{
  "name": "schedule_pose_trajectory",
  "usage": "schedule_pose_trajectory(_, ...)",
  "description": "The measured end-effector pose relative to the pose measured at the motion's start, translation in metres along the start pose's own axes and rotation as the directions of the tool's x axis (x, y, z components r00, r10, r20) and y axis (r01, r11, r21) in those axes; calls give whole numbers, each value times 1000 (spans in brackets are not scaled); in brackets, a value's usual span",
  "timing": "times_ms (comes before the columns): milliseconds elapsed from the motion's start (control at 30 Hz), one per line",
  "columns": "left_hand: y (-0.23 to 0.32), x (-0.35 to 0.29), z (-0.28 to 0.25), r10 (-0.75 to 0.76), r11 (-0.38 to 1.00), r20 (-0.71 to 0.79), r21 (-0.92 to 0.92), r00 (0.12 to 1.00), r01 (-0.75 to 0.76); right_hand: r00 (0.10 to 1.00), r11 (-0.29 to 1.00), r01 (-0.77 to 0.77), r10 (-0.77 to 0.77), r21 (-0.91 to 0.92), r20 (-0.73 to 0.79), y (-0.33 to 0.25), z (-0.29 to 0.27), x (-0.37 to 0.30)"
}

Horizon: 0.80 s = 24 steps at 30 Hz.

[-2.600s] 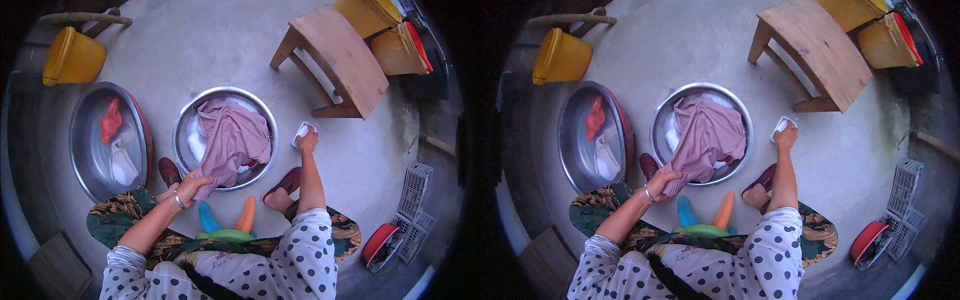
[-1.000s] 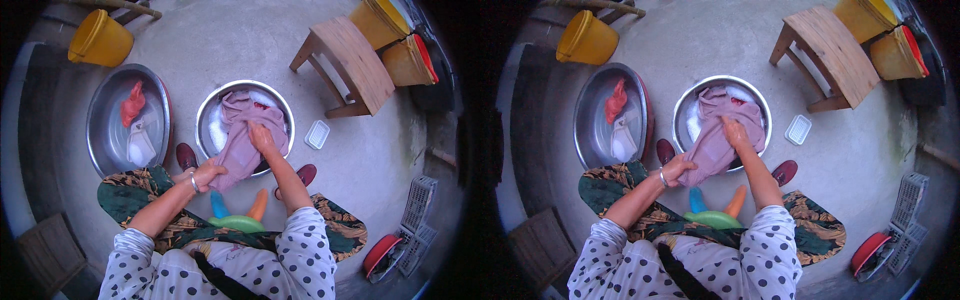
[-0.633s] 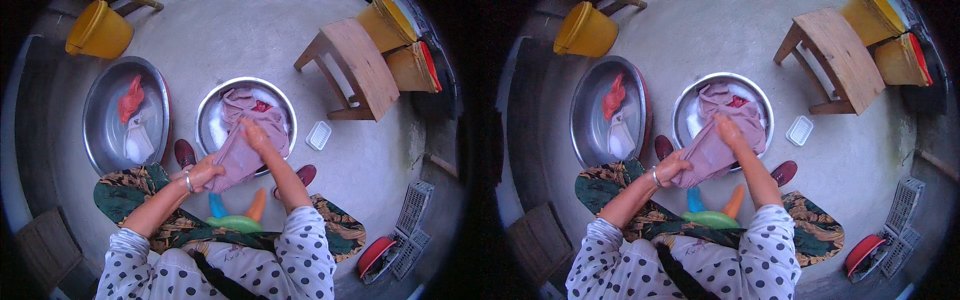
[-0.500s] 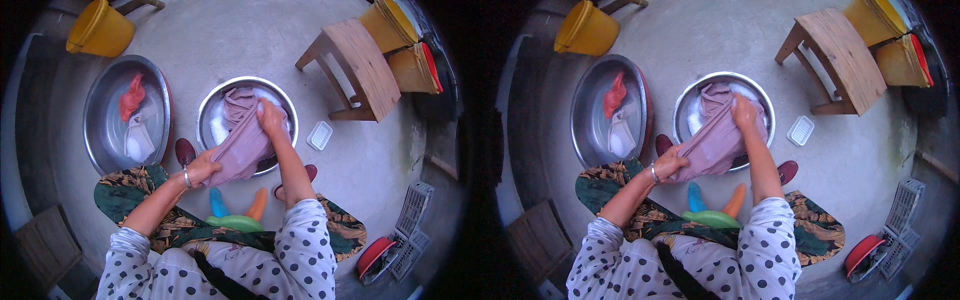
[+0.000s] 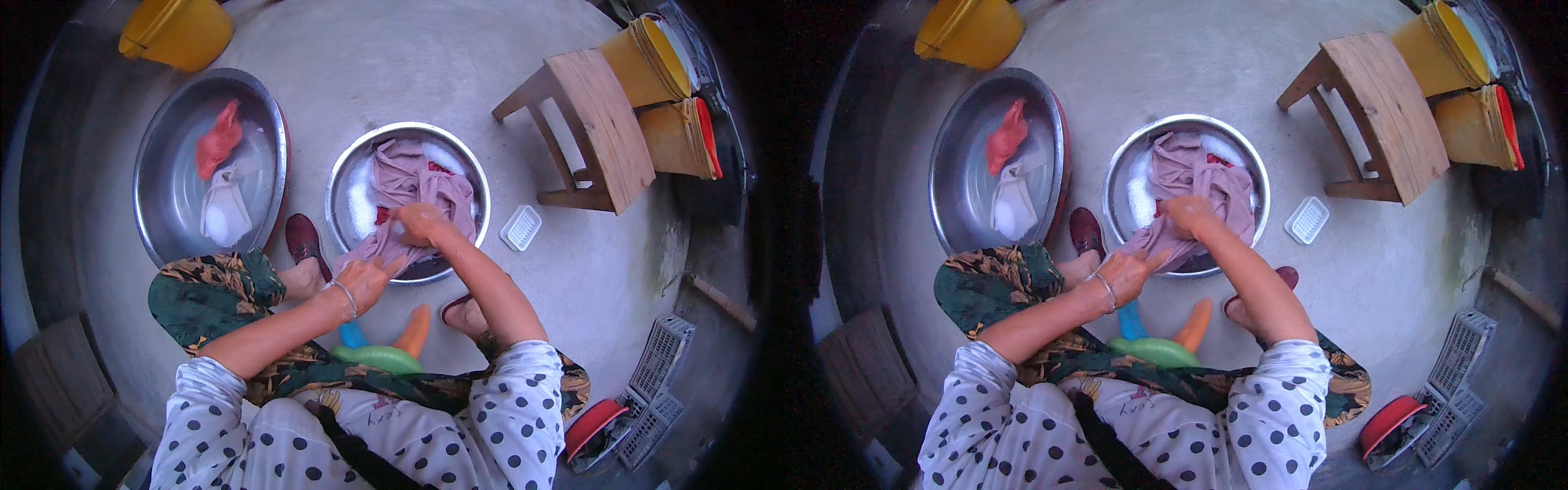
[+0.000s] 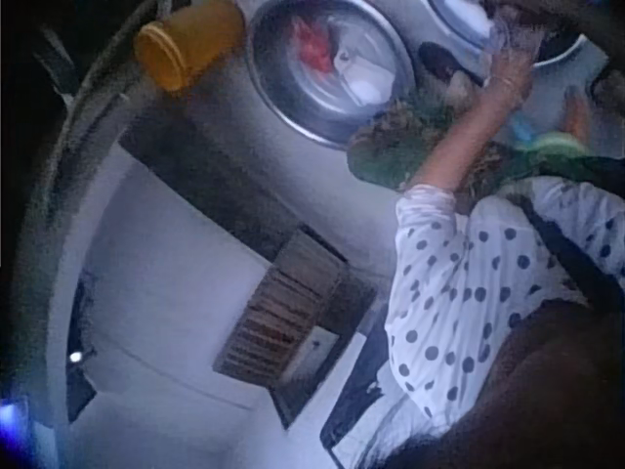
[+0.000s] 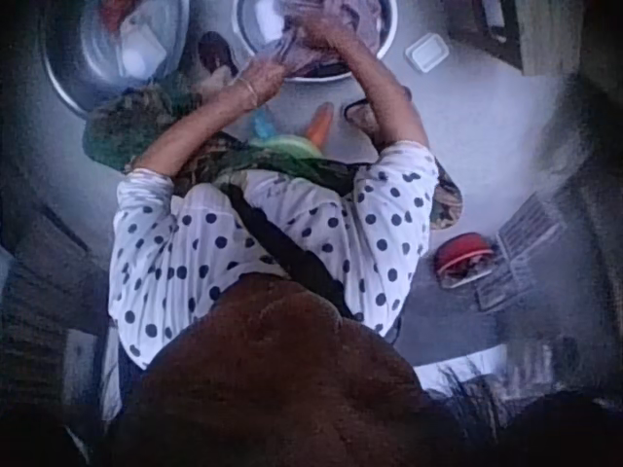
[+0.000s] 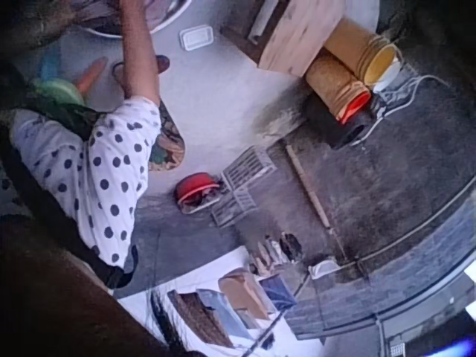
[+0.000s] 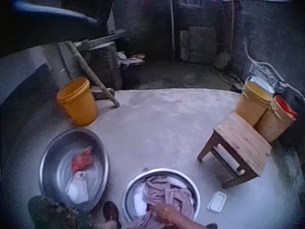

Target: The person sits on a small stool and hand-washes a pink garment in a metal basin. They repeatedly apply soap with a bar, scrub the fabric, and rinse it in the water. The person handles the garment one at a time, focusing on different sections throughout the process.

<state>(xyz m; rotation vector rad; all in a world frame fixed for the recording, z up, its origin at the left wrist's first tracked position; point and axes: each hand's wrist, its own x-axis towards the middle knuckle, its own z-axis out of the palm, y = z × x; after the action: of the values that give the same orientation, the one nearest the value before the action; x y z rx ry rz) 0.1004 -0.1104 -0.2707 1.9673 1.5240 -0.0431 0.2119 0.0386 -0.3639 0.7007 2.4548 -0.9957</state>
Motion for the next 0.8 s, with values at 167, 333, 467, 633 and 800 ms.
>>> schedule_pose_trajectory(167, 2, 3, -13, -27, 999, 34, 21, 999, 26, 829, 932, -360, 339, 39, -445, 54, 2, -8)
schedule_pose_trajectory(333, 2, 1, -6, 10, 998, 21, 56, 1000, -11, 838, 736, 425, -100, 527, -536, -10, 16, -11)
schedule_pose_trajectory(467, 3, -3, -11, 64, 992, 72, 108, 995, -71, 967, 979, 171, -187, -107, -172, -6, 41, -27)
schedule_pose_trajectory(633, 8, -7, -1, 24, 989, 13, 146, 1000, -26, 918, 961, -219, 144, -169, -370, 43, 17, -26)
schedule_pose_trajectory(800, 0, -5, 7, 51, 976, 37, 209, 998, -57, 888, 676, 457, -307, 578, -343, 5, 32, -25)
